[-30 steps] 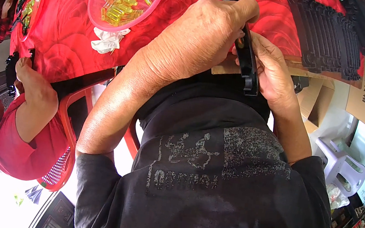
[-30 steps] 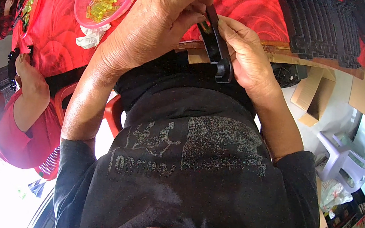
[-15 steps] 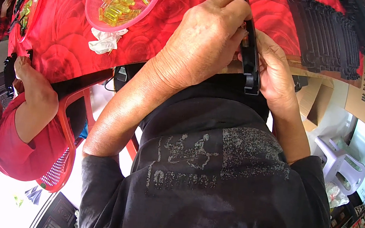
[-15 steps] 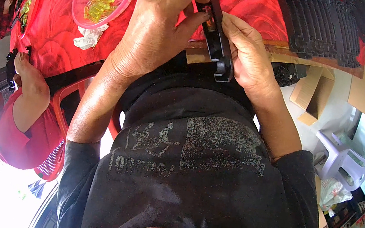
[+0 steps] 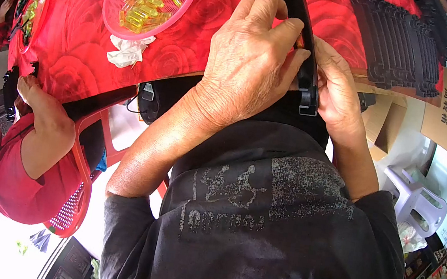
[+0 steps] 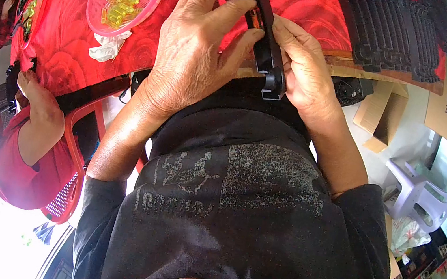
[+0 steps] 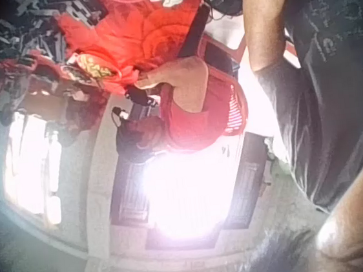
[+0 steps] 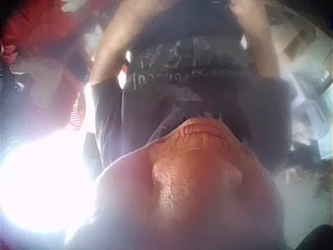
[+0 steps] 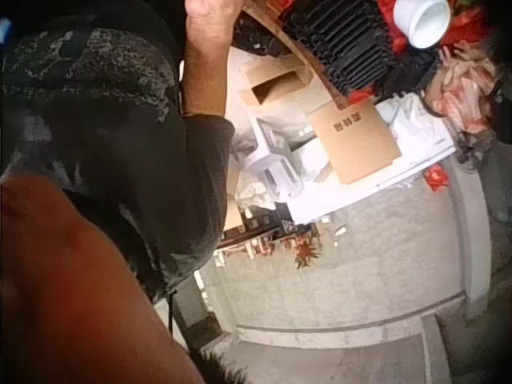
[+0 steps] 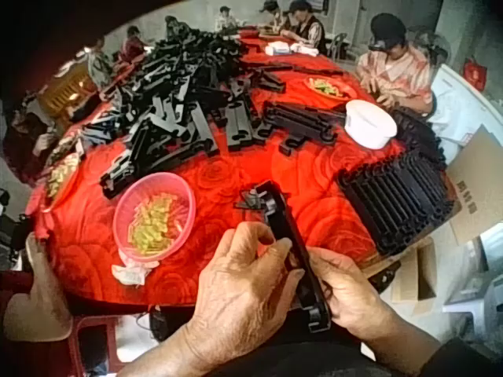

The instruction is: The person assembles plastic toy gun components by fitting casing parts together, picking up and inserting small yellow pieces into the black plastic housing, and pressing the parts into place by hand.

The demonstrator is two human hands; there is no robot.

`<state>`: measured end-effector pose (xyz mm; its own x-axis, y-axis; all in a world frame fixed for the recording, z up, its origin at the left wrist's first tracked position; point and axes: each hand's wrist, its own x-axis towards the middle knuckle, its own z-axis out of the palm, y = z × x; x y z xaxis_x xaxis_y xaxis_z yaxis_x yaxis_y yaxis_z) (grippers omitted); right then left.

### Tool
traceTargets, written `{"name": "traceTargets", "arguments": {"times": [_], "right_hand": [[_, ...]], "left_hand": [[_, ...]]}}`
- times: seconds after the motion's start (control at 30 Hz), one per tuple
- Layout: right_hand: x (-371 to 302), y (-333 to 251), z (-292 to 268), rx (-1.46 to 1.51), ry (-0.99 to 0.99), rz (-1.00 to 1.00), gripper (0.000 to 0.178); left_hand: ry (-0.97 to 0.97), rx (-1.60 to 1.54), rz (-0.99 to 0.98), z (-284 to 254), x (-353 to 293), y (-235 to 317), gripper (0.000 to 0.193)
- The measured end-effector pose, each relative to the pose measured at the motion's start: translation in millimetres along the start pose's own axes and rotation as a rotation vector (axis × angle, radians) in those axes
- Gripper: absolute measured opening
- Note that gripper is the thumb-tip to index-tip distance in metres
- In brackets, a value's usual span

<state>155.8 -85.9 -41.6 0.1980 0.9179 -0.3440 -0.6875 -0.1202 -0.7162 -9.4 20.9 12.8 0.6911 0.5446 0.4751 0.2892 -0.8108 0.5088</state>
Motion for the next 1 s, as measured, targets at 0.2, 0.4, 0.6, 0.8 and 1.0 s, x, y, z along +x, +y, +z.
{"name": "traceTargets", "arguments": {"times": [0.2,0.4,0.6,0.8,1.0], "right_hand": [[-2,-2,7,-0.018,0.04,0.001,0.03],[-3,-1,7,-0.022,0.031,-0.018,0.029],[-4,2,10,-0.033,0.081,-0.052,0.027],[-4,4,8,-0.042,0.063,-0.068,0.027],[0,2,2,0.041,-0.015,-0.108,0.029]], "left_hand": [[-0.007,-0.007,-0.013,4,-4,1,0.042],[0.008,0.009,-0.051,4,-4,7,0.042],[0.012,0.02,-0.08,12,-11,9,0.044],[0.003,-0.003,-0.071,18,-17,10,0.043],[0.087,-0.495,-0.439,27,-20,21,0.048]]}}
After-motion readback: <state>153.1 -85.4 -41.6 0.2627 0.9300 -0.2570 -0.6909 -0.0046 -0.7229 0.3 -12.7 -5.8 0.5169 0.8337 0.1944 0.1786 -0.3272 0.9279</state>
